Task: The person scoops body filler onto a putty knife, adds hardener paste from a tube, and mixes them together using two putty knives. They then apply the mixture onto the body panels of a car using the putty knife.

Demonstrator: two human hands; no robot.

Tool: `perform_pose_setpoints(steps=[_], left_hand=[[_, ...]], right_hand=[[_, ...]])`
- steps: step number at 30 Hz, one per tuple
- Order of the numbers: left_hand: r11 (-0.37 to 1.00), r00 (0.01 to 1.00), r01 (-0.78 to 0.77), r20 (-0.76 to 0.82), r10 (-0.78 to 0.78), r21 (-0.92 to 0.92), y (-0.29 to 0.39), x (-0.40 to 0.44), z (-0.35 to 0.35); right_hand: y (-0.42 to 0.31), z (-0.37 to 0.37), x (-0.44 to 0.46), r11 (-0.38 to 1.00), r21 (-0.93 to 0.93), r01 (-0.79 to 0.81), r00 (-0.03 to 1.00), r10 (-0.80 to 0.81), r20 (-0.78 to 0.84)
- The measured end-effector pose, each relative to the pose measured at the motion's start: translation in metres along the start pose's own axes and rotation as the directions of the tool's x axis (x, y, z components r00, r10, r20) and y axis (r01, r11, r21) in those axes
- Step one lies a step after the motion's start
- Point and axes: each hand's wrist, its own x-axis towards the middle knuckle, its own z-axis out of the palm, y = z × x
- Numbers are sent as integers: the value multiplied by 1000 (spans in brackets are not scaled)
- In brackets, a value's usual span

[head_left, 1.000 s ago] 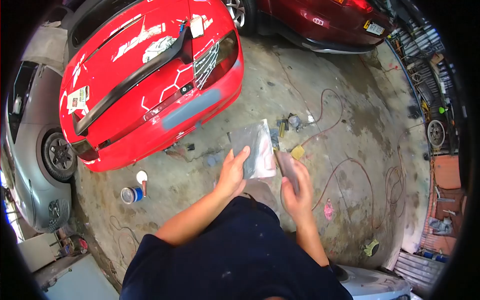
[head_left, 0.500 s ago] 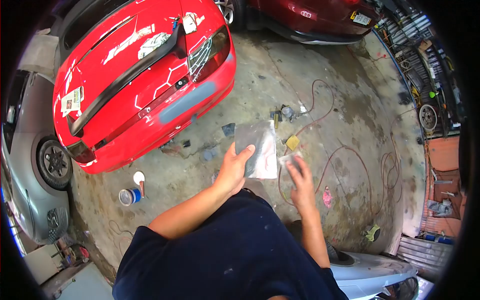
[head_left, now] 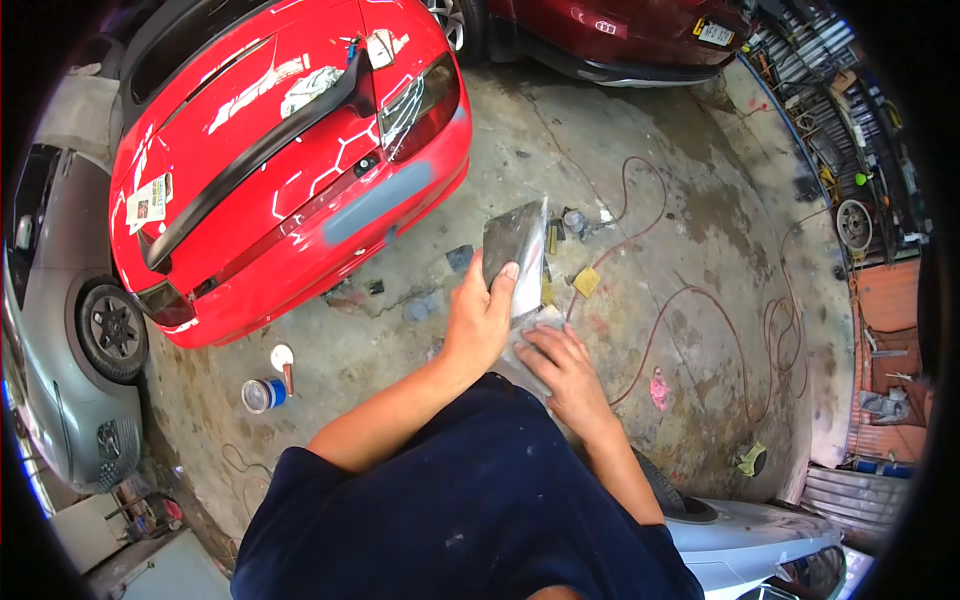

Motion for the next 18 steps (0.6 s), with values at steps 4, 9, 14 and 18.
perform_pose_setpoints(steps=[4,9,14,18], left_hand=[[994,1000,23,3,-23,-111,0,5,1],[709,929,354,145,-340,-610,-8,-6,13],[564,827,529,233,-512,-634,3,-18,1],[883,956,290,160,-247,-369,-8,-15,1]], right_hand=[[-5,-17,-2,993,116,24,972,4,-236],[-25,-22,2,984,45,174,946,-154,-284],[54,3,-33,994,-11,-112,978,108,-181],[28,-38,-26,970,-237,-58,969,-2,-246]])
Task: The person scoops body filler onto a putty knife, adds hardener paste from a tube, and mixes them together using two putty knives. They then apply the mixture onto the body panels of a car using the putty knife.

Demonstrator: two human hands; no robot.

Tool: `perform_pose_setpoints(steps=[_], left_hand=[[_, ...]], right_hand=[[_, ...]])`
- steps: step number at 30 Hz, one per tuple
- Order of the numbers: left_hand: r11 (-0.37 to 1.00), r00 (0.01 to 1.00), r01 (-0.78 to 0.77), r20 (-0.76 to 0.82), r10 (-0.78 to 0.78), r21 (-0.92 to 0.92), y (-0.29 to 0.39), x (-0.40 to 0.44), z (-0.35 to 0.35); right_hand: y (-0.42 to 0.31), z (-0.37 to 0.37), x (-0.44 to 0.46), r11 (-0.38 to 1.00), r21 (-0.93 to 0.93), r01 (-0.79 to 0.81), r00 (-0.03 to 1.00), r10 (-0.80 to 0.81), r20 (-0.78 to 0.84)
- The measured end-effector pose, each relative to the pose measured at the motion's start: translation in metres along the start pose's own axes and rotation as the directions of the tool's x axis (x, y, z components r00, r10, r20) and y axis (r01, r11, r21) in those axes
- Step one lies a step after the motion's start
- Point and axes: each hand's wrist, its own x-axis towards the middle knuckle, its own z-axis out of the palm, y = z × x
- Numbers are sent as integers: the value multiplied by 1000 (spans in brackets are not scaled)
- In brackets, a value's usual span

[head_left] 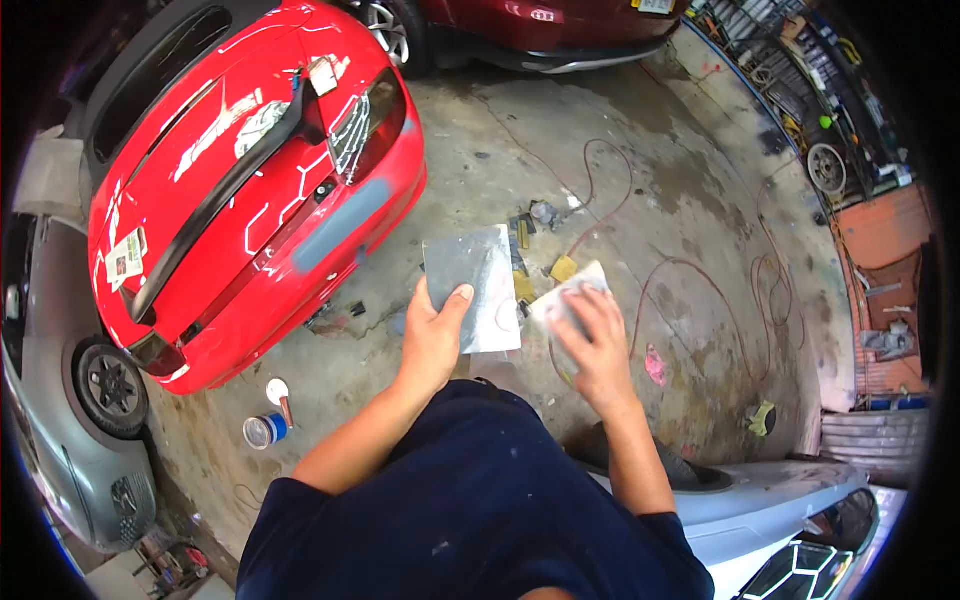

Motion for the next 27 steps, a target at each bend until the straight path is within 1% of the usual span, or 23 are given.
perform_pose_setpoints(steps=[1,2,4,6,7,10,11,13,14,16,17,18,19,20,21,22,23,24,25,26,27], left_hand=[[999,1000,21,4,-21,-40,6,-3,7],[1000,1000,-12,16,12,8,10,-2,8],[992,996,-83,37,80,95,14,-3,8],[988,992,-120,53,115,101,11,1,9],[986,990,-128,65,122,107,10,0,8],[965,984,-162,106,143,205,21,8,9],[959,984,-134,150,99,249,25,7,10],[936,973,-73,233,-10,344,28,1,11],[921,975,-95,222,10,377,28,1,13],[884,977,-143,205,55,445,28,3,20],[928,982,-155,152,109,339,22,9,22],[925,984,-165,117,132,342,18,14,21],[923,985,-169,81,150,346,15,16,19],[921,985,-172,46,166,351,13,17,18],[942,973,-228,16,231,246,15,18,23],[945,971,-238,25,239,226,17,20,22],[947,968,-251,35,249,202,18,23,22],[948,964,-265,41,262,176,19,26,23],[990,990,-144,12,143,15,18,25,24],[989,1000,-15,6,16,-147,15,22,25],[947,994,109,21,-108,-303,14,21,26]], right_hand=[[-16,-5,6,998,29,58,998,-59,28],[-22,-7,11,991,55,118,992,-121,44],[-10,-9,9,993,3,115,993,-115,40],[-4,-21,14,993,-31,113,993,-112,34],[-10,-14,16,991,-29,131,991,-132,-23],[-19,-19,20,988,37,147,978,-151,141],[-14,-27,19,992,-9,123,975,-119,186],[-11,-31,28,995,-40,90,987,-83,138],[-10,-32,29,996,-54,74,990,-67,120],[-19,-9,27,995,37,89,991,-92,100],[-27,1,23,990,97,106,989,-115,97],[-35,7,19,980,160,123,986,-138,92],[-41,4,16,969,202,142,976,-172,136],[-38,3,16,979,180,92,976,-125,179],[-32,1,14,987,154,41,972,-75,221],[-26,-1,11,992,123,-11,965,-22,260],[-19,0,8,976,217,-36,991,6,136],[-23,-5,14,966,257,-2,998,-14,57],[-35,-14,22,955,296,31,999,-25,-22],[-47,-16,25,941,333,61,994,-29,-102],[-51,-6,25,917,377,133,985,-81,-152]])
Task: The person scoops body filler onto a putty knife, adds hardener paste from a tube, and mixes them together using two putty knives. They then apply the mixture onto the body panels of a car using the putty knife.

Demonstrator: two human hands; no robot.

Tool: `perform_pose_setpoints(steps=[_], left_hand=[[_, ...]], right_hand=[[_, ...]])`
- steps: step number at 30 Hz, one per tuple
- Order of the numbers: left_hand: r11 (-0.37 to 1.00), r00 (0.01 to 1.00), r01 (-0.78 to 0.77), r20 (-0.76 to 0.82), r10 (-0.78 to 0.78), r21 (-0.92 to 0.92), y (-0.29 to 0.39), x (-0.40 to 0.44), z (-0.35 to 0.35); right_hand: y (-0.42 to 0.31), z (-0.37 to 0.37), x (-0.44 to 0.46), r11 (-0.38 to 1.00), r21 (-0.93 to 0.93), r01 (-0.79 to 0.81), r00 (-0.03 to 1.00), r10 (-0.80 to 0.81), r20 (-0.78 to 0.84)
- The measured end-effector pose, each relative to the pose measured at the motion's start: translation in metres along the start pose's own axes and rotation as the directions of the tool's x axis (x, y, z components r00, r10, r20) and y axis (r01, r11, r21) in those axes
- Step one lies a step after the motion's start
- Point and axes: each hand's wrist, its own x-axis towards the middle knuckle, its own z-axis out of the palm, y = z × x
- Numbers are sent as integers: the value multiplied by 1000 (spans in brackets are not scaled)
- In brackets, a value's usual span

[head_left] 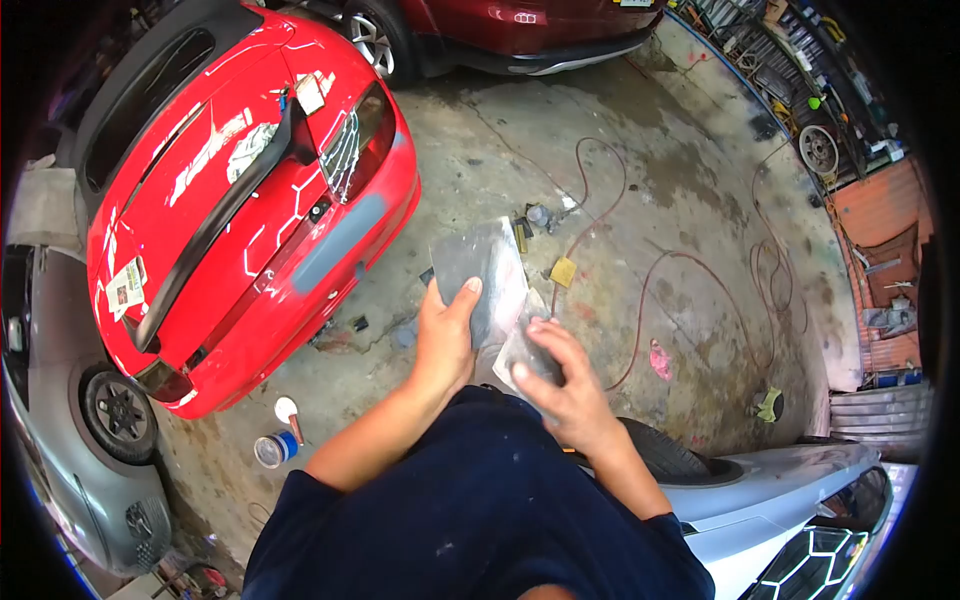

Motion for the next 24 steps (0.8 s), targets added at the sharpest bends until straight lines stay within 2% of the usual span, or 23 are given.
perform_pose_setpoints(steps=[3,4,7,8,9,10,11,12,13,15,17,18,19,20,22,23,24], left_hand=[[999,997,50,-50,-50,6,-6,-4,-9],[995,994,95,-55,-96,-14,-8,-4,-15],[972,973,200,-93,-212,-124,1,-12,-17],[963,967,241,-59,-249,-119,11,-15,-12],[952,957,285,-28,-290,-112,26,-23,-4],[939,945,325,-2,-327,-109,34,-27,1],[934,937,348,45,-345,-75,27,-25,-4],[928,926,370,93,-365,-36,14,-20,-11],[921,912,388,141,-385,6,10,-18,-10],[945,940,328,92,-327,6,3,-20,-5],[964,964,265,33,-265,3,-13,-7,-16],[982,982,184,49,-182,-37,-22,6,-30],[987,987,155,-26,-156,-37,-3,7,-24],[991,991,132,-11,-132,-34,1,14,-32],[992,992,117,48,-115,-46,0,21,-47],[993,993,119,17,-119,-24,-2,17,-45],[992,992,123,-13,-123,0,-2,11,-35]], right_hand=[[12,17,-9,994,-36,-103,995,104,13],[25,23,-19,981,-3,-192,981,192,36],[49,16,-40,927,-183,-328,913,361,189],[57,18,-49,915,-236,-328,900,379,217],[59,23,-55,857,30,-514,856,511,78],[61,27,-58,725,311,-614,761,649,-12],[62,29,-58,534,574,-621,625,779,-48],[59,29,-38,275,907,-319,536,842,-67],[58,25,-26,220,948,-229,558,828,-57],[50,18,-8,90,995,-42,598,800,-47],[34,16,-4,81,996,-40,610,791,-40],[25,16,-10,71,996,-55,610,792,-23],[17,15,-19,62,996,-71,610,792,-6],[10,11,-30,90,986,-140,627,779,18],[21,8,-57,341,904,-258,688,722,-76],[26,9,-66,459,836,-301,720,684,-116],[26,13,-63,671,626,-397,761,622,-183]])
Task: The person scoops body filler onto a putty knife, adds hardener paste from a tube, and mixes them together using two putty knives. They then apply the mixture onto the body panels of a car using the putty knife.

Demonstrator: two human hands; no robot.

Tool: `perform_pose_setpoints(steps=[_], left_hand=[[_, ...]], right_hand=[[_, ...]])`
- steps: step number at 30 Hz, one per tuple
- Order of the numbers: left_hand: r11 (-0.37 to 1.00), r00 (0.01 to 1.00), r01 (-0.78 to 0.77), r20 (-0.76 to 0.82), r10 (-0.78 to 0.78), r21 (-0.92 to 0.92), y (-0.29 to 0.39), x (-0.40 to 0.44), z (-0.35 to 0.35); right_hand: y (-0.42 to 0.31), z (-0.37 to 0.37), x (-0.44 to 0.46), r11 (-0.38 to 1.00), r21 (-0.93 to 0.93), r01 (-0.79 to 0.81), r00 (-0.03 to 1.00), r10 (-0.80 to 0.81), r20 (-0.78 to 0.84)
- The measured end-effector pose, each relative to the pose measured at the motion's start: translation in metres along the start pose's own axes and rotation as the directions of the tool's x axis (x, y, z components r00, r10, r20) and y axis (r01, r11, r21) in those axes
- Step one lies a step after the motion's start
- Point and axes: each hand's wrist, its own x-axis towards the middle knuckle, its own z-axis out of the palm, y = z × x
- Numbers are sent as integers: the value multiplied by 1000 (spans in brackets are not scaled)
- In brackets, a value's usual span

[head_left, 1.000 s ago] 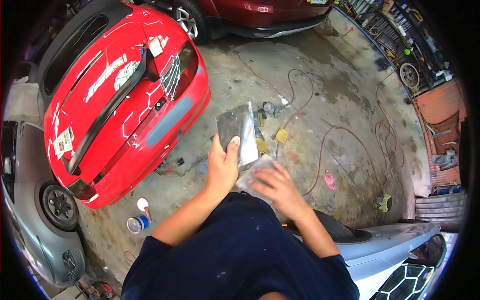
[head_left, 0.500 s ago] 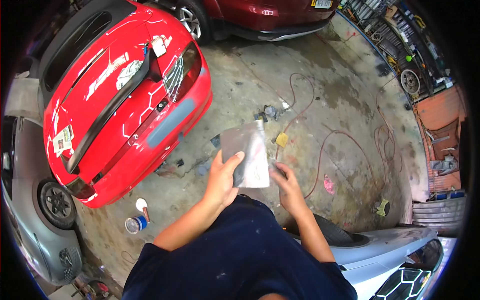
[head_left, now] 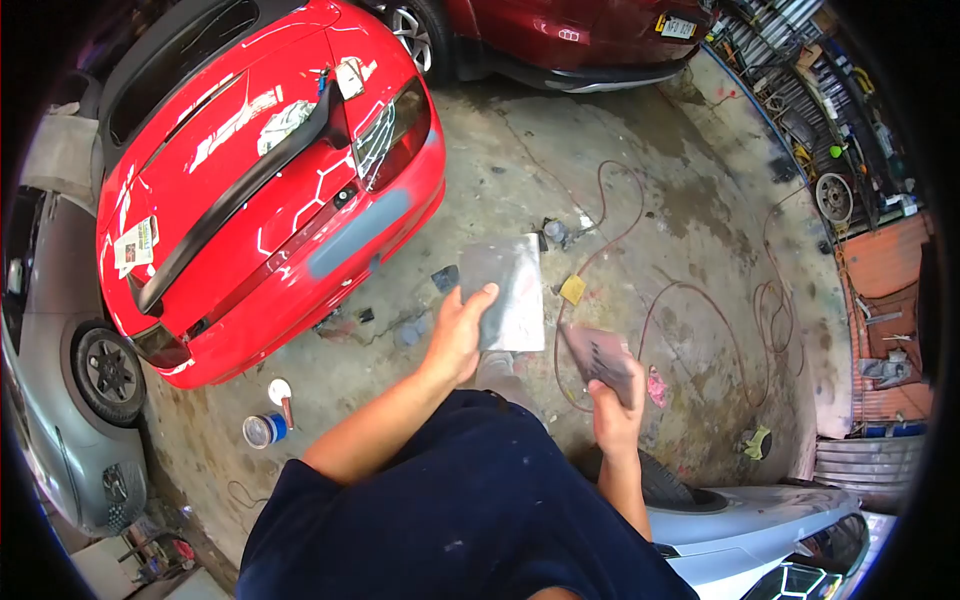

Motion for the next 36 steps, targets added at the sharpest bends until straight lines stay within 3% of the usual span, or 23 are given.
perform_pose_setpoints(steps=[1,2,3,7,8,11,12,14,15,16,19,24,27,28,29,31,32,35,36], left_hand=[[1000,1000,5,-30,-4,25,-3,-5,7],[1000,997,-21,75,22,-12,-17,-1,2],[999,996,-46,73,47,-23,-18,-3,5],[996,995,-90,43,91,-29,-20,-10,9],[996,996,-86,28,87,-30,-20,-12,8],[998,998,-45,36,47,-52,-7,-18,5],[998,998,-27,47,30,-61,0,-20,4],[936,986,-140,132,102,322,7,-21,2],[846,976,-196,186,117,496,9,-24,3],[694,953,-299,238,186,655,12,-31,10],[627,931,-364,283,229,689,12,-37,21],[659,898,-418,173,405,626,4,-21,15],[636,864,-465,159,478,615,13,-23,21],[622,854,-483,175,490,616,21,-23,25],[607,843,-500,186,505,617,25,-23,27],[842,922,-383,99,375,381,4,-11,13],[919,951,-310,78,300,243,-5,-4,8],[986,986,-166,15,166,-2,-7,-14,11],[985,985,-171,12,171,9,-12,-13,6]], right_hand=[[-12,11,6,979,-151,140,987,-126,100],[-35,27,16,914,-283,290,948,-233,217],[-48,40,22,810,-390,439,885,-314,345],[-14,42,22,685,-503,527,839,-323,439],[3,38,23,688,-527,498,860,-315,401],[13,6,29,542,-724,427,883,-80,462],[7,-3,32,572,-746,341,909,1,416],[-12,-10,46,496,-747,442,894,-179,410],[-25,-10,54,452,-751,481,877,-265,402],[-46,-1,62,345,-791,505,863,-229,451],[-55,19,69,372,-754,542,828,-81,555],[-39,40,36,505,-565,652,693,-94,715],[-31,29,34,563,-637,526,720,104,686],[-36,24,36,573,-665,479,762,104,639],[-42,25,38,597,-613,518,773,-20,634],[-64,33,33,640,-513,573,786,-249,566],[-69,35,35,591,-455,666,704,-297,645],[-44,44,33,560,-477,677,710,-326,625],[-34,45,32,631,-507,588,780,-274,563]])
